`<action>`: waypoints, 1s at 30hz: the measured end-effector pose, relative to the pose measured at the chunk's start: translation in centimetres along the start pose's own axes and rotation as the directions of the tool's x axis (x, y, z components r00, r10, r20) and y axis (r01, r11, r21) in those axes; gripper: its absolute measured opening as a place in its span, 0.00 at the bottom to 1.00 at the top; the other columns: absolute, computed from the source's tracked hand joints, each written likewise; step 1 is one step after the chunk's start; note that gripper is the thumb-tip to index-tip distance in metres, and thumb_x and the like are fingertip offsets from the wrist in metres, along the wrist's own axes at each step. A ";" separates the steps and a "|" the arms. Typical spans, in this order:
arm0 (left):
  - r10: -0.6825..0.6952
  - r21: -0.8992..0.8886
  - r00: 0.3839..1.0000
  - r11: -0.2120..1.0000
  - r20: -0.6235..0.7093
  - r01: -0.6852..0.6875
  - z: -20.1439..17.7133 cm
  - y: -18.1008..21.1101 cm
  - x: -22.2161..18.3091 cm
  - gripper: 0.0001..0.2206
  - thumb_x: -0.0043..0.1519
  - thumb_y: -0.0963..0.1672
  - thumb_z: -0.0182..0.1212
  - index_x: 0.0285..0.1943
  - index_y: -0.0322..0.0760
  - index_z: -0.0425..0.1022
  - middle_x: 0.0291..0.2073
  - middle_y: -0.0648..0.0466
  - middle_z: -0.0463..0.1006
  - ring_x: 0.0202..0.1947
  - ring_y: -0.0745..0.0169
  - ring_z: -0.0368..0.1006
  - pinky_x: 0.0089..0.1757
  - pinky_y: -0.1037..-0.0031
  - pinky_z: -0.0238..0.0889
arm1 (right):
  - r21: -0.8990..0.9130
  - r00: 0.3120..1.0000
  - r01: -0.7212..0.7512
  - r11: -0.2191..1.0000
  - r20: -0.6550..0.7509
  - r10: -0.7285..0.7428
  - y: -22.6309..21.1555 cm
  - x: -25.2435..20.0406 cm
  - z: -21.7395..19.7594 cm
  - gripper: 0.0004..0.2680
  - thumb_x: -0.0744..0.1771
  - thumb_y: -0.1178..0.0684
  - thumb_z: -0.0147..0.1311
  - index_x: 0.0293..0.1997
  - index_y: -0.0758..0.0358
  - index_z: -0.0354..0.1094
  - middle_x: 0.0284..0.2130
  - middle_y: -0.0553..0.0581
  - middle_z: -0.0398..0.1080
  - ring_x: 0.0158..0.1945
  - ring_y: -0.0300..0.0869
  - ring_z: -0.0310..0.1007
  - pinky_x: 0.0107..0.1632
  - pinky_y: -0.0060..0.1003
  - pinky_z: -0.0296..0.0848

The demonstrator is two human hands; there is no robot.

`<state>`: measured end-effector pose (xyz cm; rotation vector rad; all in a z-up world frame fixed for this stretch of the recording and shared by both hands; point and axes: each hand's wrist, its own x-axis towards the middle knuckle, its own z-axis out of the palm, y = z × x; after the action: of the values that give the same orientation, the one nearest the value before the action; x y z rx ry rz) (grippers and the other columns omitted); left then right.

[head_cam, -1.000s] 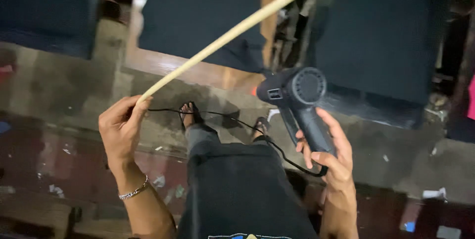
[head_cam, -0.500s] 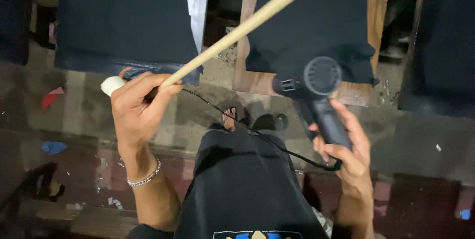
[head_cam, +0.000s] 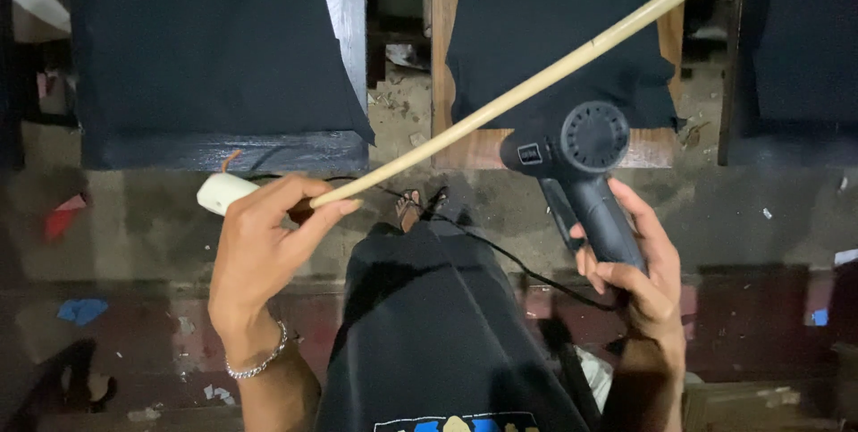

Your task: Using a handheld heat gun to dry ink on screen-printed fabric pieces across multiple stations on a production floor.

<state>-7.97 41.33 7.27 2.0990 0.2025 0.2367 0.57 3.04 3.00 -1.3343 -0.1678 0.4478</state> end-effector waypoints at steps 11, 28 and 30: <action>0.060 0.036 0.996 0.997 0.068 -0.063 -0.3 -0.6 -0.5 0.05 0.59 0.41 0.72 0.35 0.35 0.81 0.16 0.50 0.76 0.21 0.51 0.74 0.32 0.65 0.66 | -0.098 0.994 -0.066 0.993 -0.092 0.057 -1.0 0.1 3.0 0.33 0.56 0.62 0.55 0.71 0.75 0.52 0.33 0.81 0.70 0.19 0.47 0.69 0.21 0.37 0.66; 0.085 -0.004 0.985 0.996 0.148 -0.085 0.8 -1.2 -1.0 0.05 0.61 0.43 0.69 0.34 0.38 0.79 0.16 0.53 0.73 0.20 0.54 0.73 0.31 0.66 0.66 | -0.020 0.998 -0.010 1.000 -0.069 0.009 0.0 -0.1 1.6 0.33 0.58 0.64 0.52 0.74 0.73 0.47 0.36 0.80 0.69 0.17 0.45 0.67 0.27 0.41 0.70; 0.079 0.000 0.985 0.997 0.153 -0.080 0.6 -1.4 -1.0 0.05 0.61 0.43 0.69 0.34 0.38 0.79 0.16 0.54 0.73 0.20 0.54 0.73 0.31 0.67 0.66 | -0.044 0.997 -0.015 0.999 -0.083 0.011 -0.5 -0.6 0.7 0.33 0.58 0.64 0.52 0.74 0.73 0.48 0.35 0.81 0.69 0.16 0.45 0.66 0.27 0.41 0.71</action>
<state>-8.90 41.33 5.68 2.1231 0.0283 0.1216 -0.14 3.37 3.69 -1.3960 -0.1015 0.4011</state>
